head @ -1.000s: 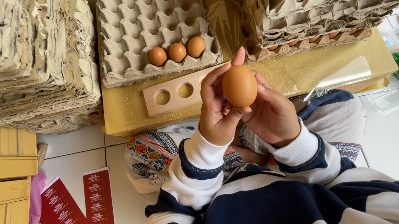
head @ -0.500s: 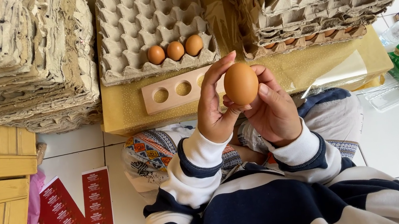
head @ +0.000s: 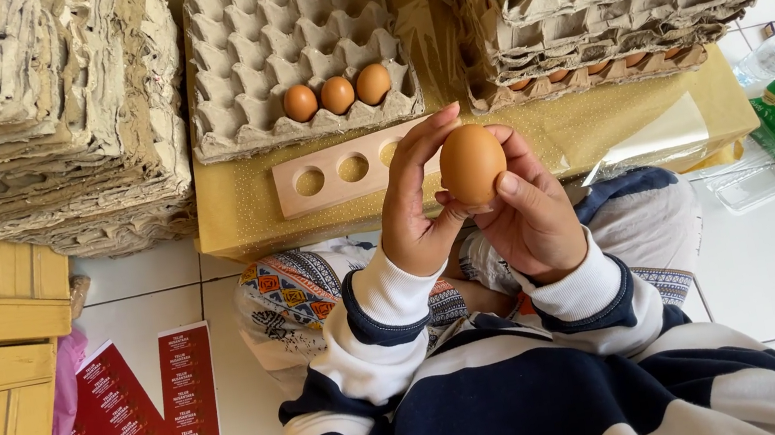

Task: Inspecting and sorting eggs by size using a wooden template and moving them between trays.

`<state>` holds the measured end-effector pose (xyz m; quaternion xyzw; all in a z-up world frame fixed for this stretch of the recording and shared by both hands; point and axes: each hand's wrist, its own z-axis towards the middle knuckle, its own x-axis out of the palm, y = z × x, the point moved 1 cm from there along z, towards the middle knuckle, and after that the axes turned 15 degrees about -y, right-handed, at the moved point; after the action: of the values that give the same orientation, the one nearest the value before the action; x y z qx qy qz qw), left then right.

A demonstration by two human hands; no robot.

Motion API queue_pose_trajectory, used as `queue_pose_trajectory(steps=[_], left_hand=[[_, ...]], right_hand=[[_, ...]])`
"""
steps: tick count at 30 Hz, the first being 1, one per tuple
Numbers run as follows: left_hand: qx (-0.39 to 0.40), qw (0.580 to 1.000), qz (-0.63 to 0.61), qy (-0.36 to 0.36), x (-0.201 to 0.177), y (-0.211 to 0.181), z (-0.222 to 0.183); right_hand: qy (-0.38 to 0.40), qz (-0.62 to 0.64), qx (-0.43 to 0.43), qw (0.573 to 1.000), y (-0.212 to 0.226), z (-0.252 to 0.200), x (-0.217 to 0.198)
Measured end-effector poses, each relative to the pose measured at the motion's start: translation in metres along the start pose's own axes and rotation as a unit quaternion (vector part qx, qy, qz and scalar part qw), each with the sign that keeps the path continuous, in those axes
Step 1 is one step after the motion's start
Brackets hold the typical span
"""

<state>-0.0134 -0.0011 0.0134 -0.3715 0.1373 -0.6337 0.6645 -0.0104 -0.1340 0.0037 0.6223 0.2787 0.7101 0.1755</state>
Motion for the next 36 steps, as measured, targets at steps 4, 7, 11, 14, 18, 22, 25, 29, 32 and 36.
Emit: queue_pose_trajectory(steps=[4, 7, 11, 14, 18, 22, 25, 29, 32, 36], left_hand=[[0.005, 1.000, 0.020, 0.008, -0.004, -0.004, 0.000], [0.009, 0.999, 0.031, 0.018, -0.007, -0.003, -0.002], [-0.004, 0.999, -0.005, 0.040, -0.017, 0.005, -0.007], [-0.036, 0.998, -0.022, 0.044, -0.040, 0.022, -0.012], [-0.146, 0.985, 0.067, -0.071, -0.085, 0.034, -0.018], [-0.200, 0.955, 0.162, -0.149, -0.134, 0.053, -0.022], [-0.233, 0.925, 0.223, -0.200, -0.162, 0.067, -0.030], [-0.295, 0.882, 0.274, -0.245, -0.184, 0.089, -0.044], [-0.322, 0.856, 0.294, -0.278, -0.204, 0.112, -0.052], [-0.307, 0.875, 0.225, -0.299, -0.211, 0.119, -0.050]], right_hand=[[0.004, 0.013, 0.006, 1.000, -0.003, -0.001, -0.005], [0.011, 0.008, 0.016, 1.000, -0.006, -0.002, -0.008], [0.005, 0.003, 0.027, 1.000, -0.007, -0.004, -0.010], [-0.010, -0.024, 0.027, 0.999, -0.012, -0.002, -0.024], [-0.072, -0.060, 0.010, 0.996, -0.020, 0.012, -0.048], [-0.143, -0.111, -0.021, 0.983, -0.028, 0.030, -0.071], [-0.169, -0.143, -0.038, 0.974, -0.033, 0.044, -0.092], [-0.207, -0.194, -0.064, 0.957, -0.047, 0.051, -0.111], [-0.212, -0.213, -0.059, 0.952, -0.059, 0.055, -0.127], [-0.185, -0.261, -0.070, 0.945, -0.066, 0.054, -0.134]])
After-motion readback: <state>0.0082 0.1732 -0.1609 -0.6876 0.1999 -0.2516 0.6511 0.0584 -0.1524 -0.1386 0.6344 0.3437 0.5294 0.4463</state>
